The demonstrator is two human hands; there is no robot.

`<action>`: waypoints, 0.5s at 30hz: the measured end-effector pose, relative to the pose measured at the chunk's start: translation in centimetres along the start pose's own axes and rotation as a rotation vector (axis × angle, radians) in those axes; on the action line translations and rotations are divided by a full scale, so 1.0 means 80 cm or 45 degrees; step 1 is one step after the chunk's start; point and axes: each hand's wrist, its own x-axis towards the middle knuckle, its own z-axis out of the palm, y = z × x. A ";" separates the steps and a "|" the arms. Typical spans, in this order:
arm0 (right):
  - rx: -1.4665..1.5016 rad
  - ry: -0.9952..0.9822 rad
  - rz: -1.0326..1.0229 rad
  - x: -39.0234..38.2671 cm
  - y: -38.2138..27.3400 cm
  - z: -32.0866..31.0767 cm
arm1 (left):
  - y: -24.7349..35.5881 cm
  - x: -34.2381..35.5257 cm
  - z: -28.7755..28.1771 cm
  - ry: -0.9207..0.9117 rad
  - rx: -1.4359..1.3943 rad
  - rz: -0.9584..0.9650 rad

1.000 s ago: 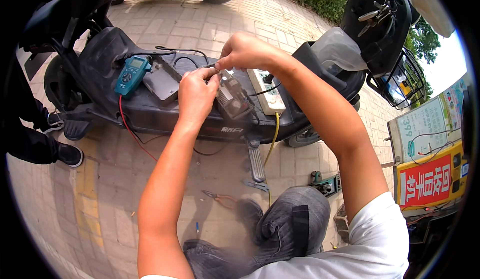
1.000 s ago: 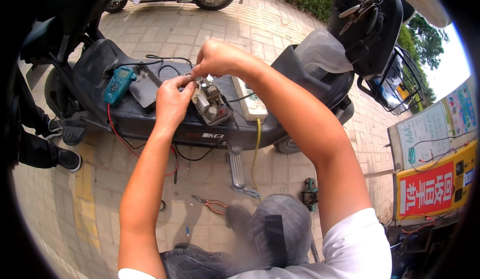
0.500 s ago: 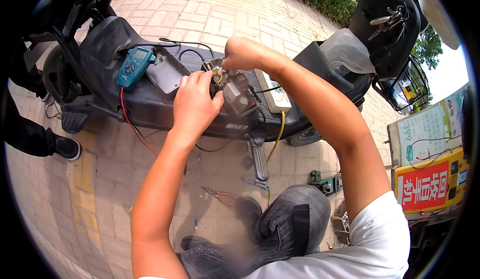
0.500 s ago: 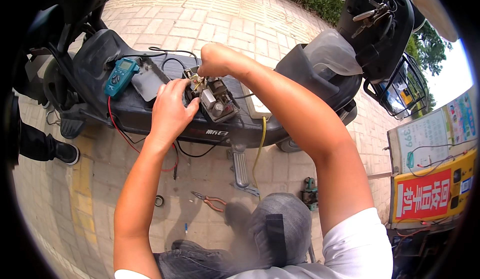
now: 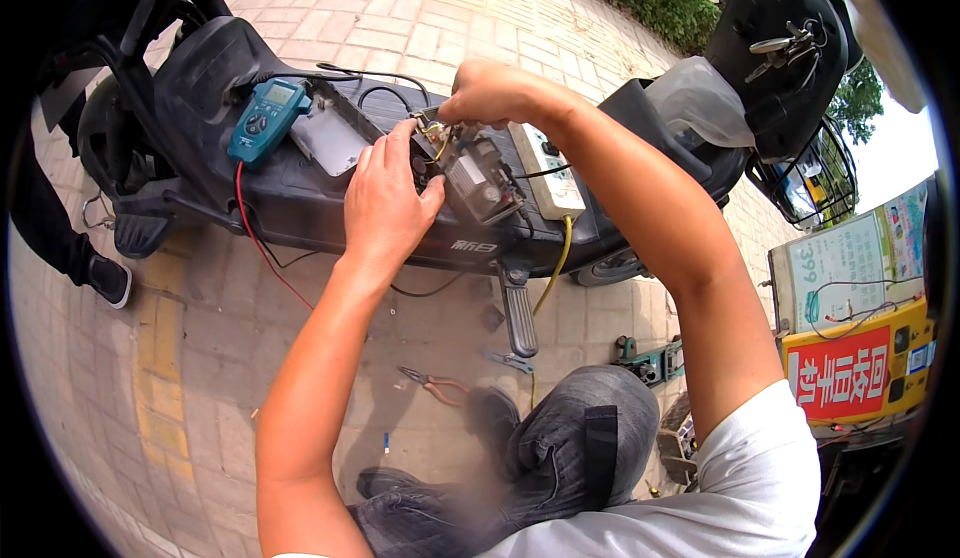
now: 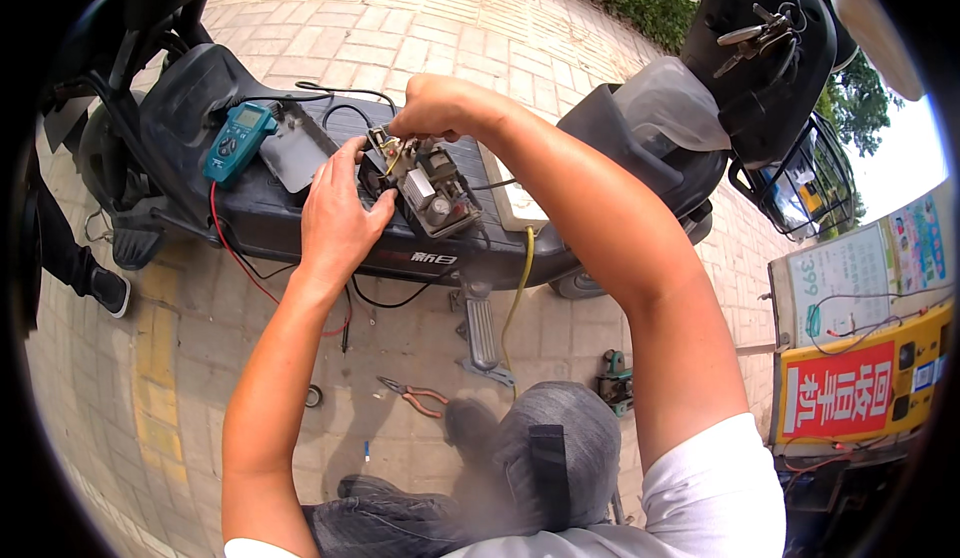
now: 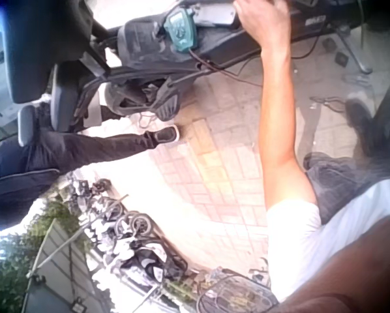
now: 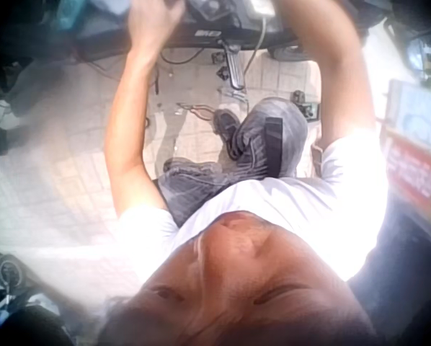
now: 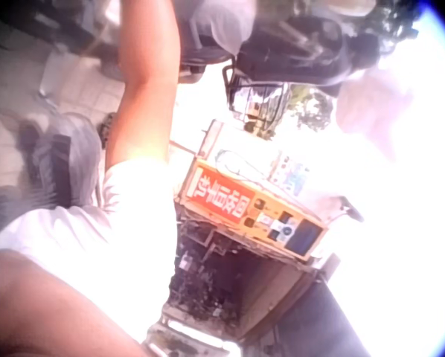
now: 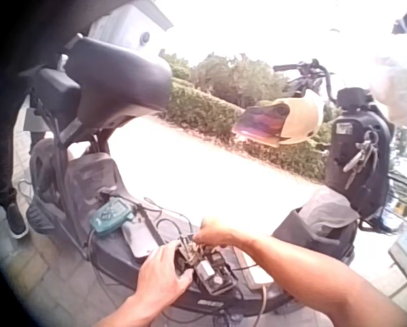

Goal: The person repairs an electric scooter's electrical system by connecting wires to a control box and a power supply. They use pliers to strip wire ends and a multimeter to test connections, working on the scooter's seat and floor area.

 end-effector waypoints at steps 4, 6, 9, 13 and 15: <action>-0.063 -0.009 0.028 0.006 -0.003 0.000 | -0.001 0.001 -0.004 -0.003 0.025 0.007; -0.061 -0.011 0.035 0.009 -0.001 0.000 | 0.000 0.000 -0.002 -0.006 0.047 0.001; -0.087 -0.016 0.046 0.007 -0.003 0.001 | -0.002 -0.001 -0.001 0.006 0.037 0.014; -0.128 -0.015 0.062 0.005 -0.010 0.002 | -0.003 -0.001 0.000 0.023 0.048 0.039; -0.205 0.005 0.057 0.008 -0.010 0.001 | -0.005 -0.002 0.002 0.054 0.061 0.077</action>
